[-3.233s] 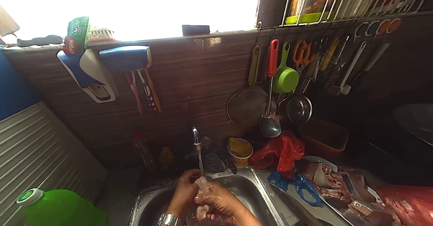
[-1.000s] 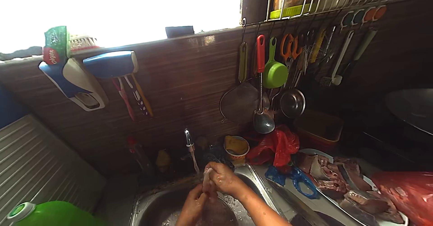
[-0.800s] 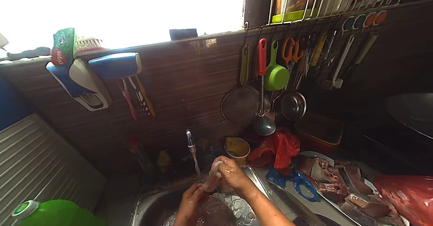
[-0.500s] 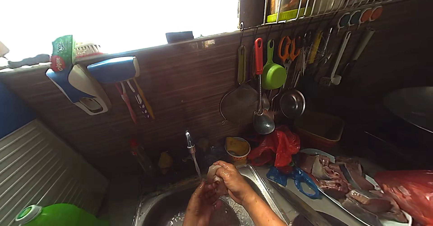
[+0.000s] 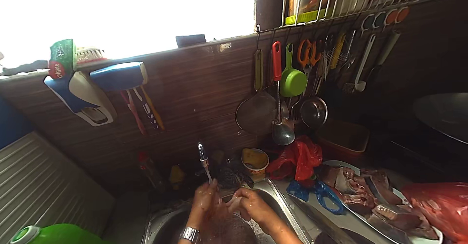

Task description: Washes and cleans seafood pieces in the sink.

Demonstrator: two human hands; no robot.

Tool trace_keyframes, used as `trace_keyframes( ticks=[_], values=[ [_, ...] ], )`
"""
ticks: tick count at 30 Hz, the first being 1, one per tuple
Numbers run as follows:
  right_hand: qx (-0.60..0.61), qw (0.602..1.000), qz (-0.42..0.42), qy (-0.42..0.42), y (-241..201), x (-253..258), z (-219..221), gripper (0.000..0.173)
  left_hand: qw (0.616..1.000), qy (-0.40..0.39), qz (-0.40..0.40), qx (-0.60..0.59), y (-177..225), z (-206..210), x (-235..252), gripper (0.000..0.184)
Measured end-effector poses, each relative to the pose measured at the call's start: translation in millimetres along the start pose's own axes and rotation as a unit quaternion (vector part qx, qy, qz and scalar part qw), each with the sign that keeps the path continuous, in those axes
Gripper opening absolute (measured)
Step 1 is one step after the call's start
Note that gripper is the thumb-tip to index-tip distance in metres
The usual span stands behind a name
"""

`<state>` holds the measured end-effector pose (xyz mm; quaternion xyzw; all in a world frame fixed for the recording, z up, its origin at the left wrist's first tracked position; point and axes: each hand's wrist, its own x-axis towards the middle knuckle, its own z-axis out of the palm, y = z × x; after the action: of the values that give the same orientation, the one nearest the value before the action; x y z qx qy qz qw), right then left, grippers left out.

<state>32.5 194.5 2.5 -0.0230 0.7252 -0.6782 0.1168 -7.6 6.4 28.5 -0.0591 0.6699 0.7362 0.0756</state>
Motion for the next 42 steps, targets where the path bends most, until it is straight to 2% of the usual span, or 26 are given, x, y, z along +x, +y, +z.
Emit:
trace_keyframes(
  ticks=[2,4,5,8,11,13,17,19,22,24,26,28,32,36,39,42],
  values=[
    [-0.095,0.995,-0.007,-0.027,5.2,6.5,1.4,0.032,0.997,-0.01,0.038,0.06,20.2,-1.0,6.6,0.026],
    [-0.078,0.996,-0.034,-0.029,0.0,8.8,8.8,0.047,0.99,-0.036,0.07,0.114,32.8,3.5,10.2,0.023],
    [-0.038,0.998,-0.049,-0.026,-7.2,8.6,13.8,0.049,0.986,-0.051,0.088,0.134,35.9,6.5,11.2,0.022],
    [0.077,0.996,-0.036,-0.041,-36.8,9.3,28.1,0.043,0.96,-0.047,0.147,0.234,43.6,9.7,12.5,0.023],
    [0.042,0.998,0.026,-0.027,-55.2,21.3,39.4,0.03,0.924,-0.011,0.178,0.338,53.6,8.4,12.4,0.026],
    [0.008,0.998,0.064,-0.025,-61.0,30.4,45.3,0.032,0.907,0.007,0.183,0.379,61.3,8.1,10.1,0.028],
    [0.006,0.994,0.087,-0.061,-62.7,37.7,53.2,0.029,0.903,0.03,0.17,0.392,67.6,4.3,10.6,0.029],
    [-0.08,0.992,0.086,-0.056,-63.2,41.7,54.2,0.025,0.905,0.039,0.179,0.384,67.2,2.4,10.1,0.028],
    [-0.22,0.972,0.076,-0.029,-64.9,47.6,48.1,0.03,0.918,0.051,0.177,0.35,65.6,-2.9,9.3,0.03],
    [-0.215,0.975,0.056,-0.006,-65.8,49.3,40.2,0.027,0.938,0.055,0.162,0.3,61.8,-7.9,11.8,0.03],
    [-0.16,0.986,0.056,-0.001,-71.3,48.1,37.1,0.024,0.959,0.057,0.126,0.248,56.5,-14.0,14.9,0.029],
    [-0.101,0.993,0.062,-0.016,-78.9,45.9,39.2,0.022,0.97,0.07,0.093,0.215,51.2,-17.6,14.8,0.026],
    [-0.072,0.996,0.038,-0.033,-82.1,43.4,47.5,0.022,0.991,0.085,0.041,0.099,42.1,-17.0,3.8,0.026],
    [-0.05,0.998,0.015,-0.024,-77.3,45.6,41.0,0.02,0.998,0.002,0.034,-0.051,31.8,-30.3,-12.8,0.026],
    [-0.04,0.999,0.002,-0.031,-80.4,45.4,37.7,0.018,0.993,-0.089,0.014,-0.07,18.4,-40.9,-19.0,0.043],
    [-0.097,0.993,-0.03,-0.06,-87.2,44.1,39.6,0.021,0.991,-0.116,-0.021,-0.06,11.8,-41.4,-20.2,0.031]
  ],
)
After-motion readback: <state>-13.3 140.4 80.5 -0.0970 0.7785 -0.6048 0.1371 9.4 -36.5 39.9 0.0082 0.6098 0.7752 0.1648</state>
